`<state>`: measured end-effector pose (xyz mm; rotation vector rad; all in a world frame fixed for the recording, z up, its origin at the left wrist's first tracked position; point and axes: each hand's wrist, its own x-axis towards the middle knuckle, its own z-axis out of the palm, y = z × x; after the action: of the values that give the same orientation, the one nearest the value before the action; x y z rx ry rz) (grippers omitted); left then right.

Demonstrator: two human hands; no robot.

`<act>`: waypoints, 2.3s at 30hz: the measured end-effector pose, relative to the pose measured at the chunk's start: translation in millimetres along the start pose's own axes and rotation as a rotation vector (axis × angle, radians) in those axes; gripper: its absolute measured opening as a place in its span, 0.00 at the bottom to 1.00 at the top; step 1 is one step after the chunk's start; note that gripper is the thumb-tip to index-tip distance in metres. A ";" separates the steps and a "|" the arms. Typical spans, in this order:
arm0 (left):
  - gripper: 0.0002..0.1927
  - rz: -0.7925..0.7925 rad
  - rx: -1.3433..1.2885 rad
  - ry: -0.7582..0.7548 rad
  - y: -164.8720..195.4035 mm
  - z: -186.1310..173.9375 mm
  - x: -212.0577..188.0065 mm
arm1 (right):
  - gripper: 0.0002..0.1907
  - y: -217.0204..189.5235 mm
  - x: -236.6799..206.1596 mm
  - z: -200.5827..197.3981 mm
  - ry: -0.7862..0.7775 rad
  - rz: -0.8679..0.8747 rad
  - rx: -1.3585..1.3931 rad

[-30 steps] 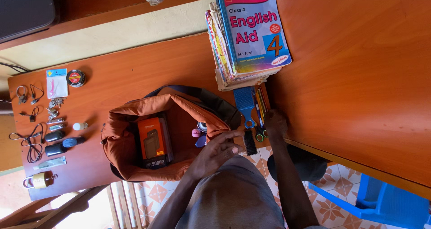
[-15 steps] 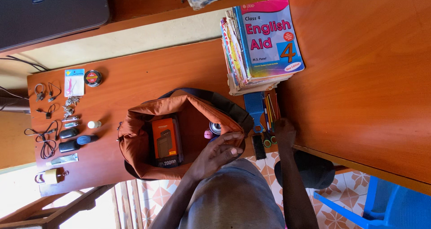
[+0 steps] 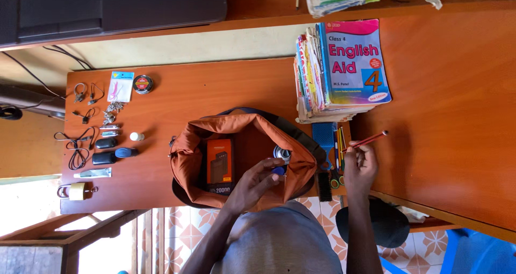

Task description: The person packs an orange duffel bag on a desk, placing a water bottle, a pink flashlight, a boxed phone, a power bank box, and small items into it one at a time, then arranges and presses the contents down inside the bag.

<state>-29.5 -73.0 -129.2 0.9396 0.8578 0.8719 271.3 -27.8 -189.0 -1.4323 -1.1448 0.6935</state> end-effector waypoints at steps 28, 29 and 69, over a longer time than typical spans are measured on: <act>0.27 0.173 -0.330 0.418 12.8 -147.3 -85.5 | 0.09 -142.2 -52.3 275.0 -0.669 -0.249 -0.199; 0.27 0.168 -0.364 0.427 12.7 -149.6 -86.9 | 0.09 -141.2 -51.4 279.3 -0.676 -0.249 -0.200; 0.27 0.057 -0.396 0.409 24.9 -165.0 -115.1 | 0.11 -102.8 -78.2 366.6 -0.686 -0.385 -0.357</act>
<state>-227.1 -117.7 -136.8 0.4460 0.9597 1.2547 -112.3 34.5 -180.5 -1.2229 -2.1015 0.7477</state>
